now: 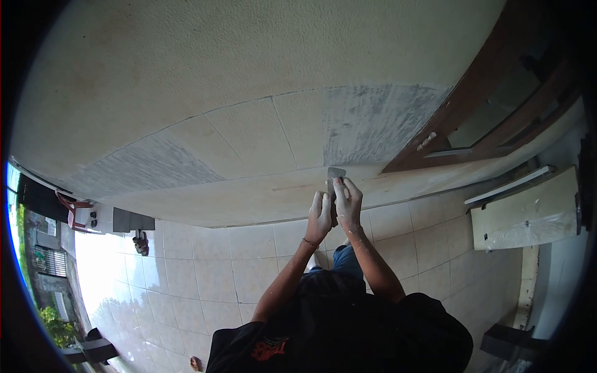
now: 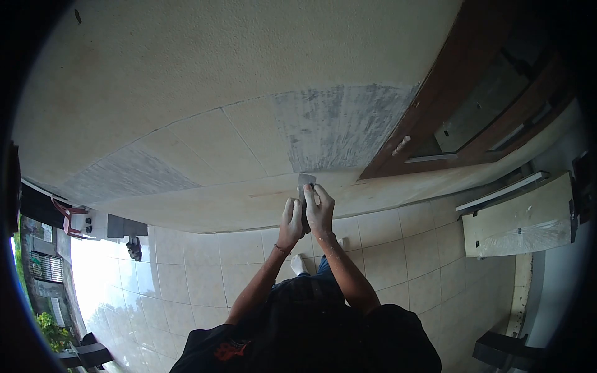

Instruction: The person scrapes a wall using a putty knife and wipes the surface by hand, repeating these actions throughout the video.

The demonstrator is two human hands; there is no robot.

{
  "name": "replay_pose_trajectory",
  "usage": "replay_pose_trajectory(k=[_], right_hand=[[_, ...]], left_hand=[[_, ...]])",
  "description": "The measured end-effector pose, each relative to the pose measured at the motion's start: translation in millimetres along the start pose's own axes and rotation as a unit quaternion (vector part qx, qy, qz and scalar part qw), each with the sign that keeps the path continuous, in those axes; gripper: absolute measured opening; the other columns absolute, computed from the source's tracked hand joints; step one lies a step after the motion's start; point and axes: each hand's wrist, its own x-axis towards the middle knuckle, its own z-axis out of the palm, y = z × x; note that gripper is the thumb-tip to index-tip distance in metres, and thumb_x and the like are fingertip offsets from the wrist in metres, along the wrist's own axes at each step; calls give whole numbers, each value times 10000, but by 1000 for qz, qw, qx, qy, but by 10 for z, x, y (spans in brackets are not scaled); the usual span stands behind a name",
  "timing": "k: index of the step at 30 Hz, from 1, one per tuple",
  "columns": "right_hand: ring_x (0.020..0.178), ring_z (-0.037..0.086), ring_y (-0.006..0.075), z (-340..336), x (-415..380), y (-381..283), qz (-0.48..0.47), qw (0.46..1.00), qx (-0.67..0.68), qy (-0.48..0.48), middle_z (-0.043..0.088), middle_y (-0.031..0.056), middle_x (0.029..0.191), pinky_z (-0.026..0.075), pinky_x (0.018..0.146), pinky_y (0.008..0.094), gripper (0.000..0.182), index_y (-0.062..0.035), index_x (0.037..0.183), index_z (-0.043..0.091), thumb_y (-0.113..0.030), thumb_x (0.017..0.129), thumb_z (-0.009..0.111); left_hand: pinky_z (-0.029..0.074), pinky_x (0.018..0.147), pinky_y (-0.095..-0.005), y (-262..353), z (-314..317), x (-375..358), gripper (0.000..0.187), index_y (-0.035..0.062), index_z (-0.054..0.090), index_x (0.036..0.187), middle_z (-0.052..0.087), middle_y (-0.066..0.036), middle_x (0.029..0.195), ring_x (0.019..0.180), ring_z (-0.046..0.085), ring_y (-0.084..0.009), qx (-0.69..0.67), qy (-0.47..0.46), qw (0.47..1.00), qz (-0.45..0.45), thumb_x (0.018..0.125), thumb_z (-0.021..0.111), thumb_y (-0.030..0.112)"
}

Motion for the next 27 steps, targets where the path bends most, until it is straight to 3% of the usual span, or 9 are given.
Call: replay_pose_trajectory(k=[2,3,7,10,13,16,17,23,27], right_hand=[[773,551,78,-2,-61,-202,-12,999,16,-30,636,31,821,452,725,226,235,2,1017,652,-185,1012,509],[861,592,103,-9,-85,-82,21,992,83,-89,682,68,956,470,822,246,295,-10,1182,636,-192,1027,462],[815,574,68,-7,-109,-177,136,962,173,-160,666,42,922,465,761,217,253,-19,1128,643,-207,1006,524],[712,533,47,1,-42,-213,243,945,172,-135,614,0,795,448,667,211,190,-38,976,631,-218,987,572],[633,484,43,43,9,-84,120,988,84,-56,543,-31,705,423,578,233,237,-59,812,539,-218,979,593],[573,462,52,133,-13,-24,22,1000,16,9,509,-13,605,403,509,273,317,-48,757,474,-240,978,595],[517,459,78,160,-5,-26,-11,1000,-14,24,502,13,566,395,471,303,309,-50,768,452,-230,982,583],[489,510,174,256,64,109,5,999,16,34,531,81,576,399,468,351,291,-34,822,437,-241,992,551],[491,517,194,238,75,202,-9,1000,-7,25,525,102,577,401,470,358,317,-21,824,434,-264,995,542]], left_hand=[[310,359,-244,40,-21,-107,289,70,433,866,426,22,565,404,371,-55,-50,-27,996,-75,1056,401,285],[273,307,-257,1,-28,-117,325,103,458,875,401,11,511,324,331,-84,-53,-24,995,-78,1057,359,353],[312,302,-249,82,-192,-49,504,141,494,940,384,17,492,318,352,-127,-320,-210,884,-267,1011,271,587],[331,320,-244,170,-159,-86,566,132,519,956,391,11,495,324,372,-132,-296,-192,898,-263,1003,228,615],[374,362,-255,109,-120,-90,519,79,514,914,447,-3,528,364,437,-131,-224,-105,947,-205,1034,284,528],[377,372,-260,22,-92,-100,487,32,539,924,507,-19,558,388,467,-122,-35,-76,991,-108,1049,325,452],[362,375,-252,-29,-49,-89,482,-10,565,909,533,-19,576,409,470,-96,-50,-34,992,-109,1055,358,400],[331,380,-240,-297,-41,51,498,12,603,873,527,4,575,429,445,-54,-21,19,995,-93,1051,369,415],[426,516,-278,-385,-34,47,456,-25,619,902,587,-46,661,573,538,-101,23,41,996,-69,1046,398,347]])
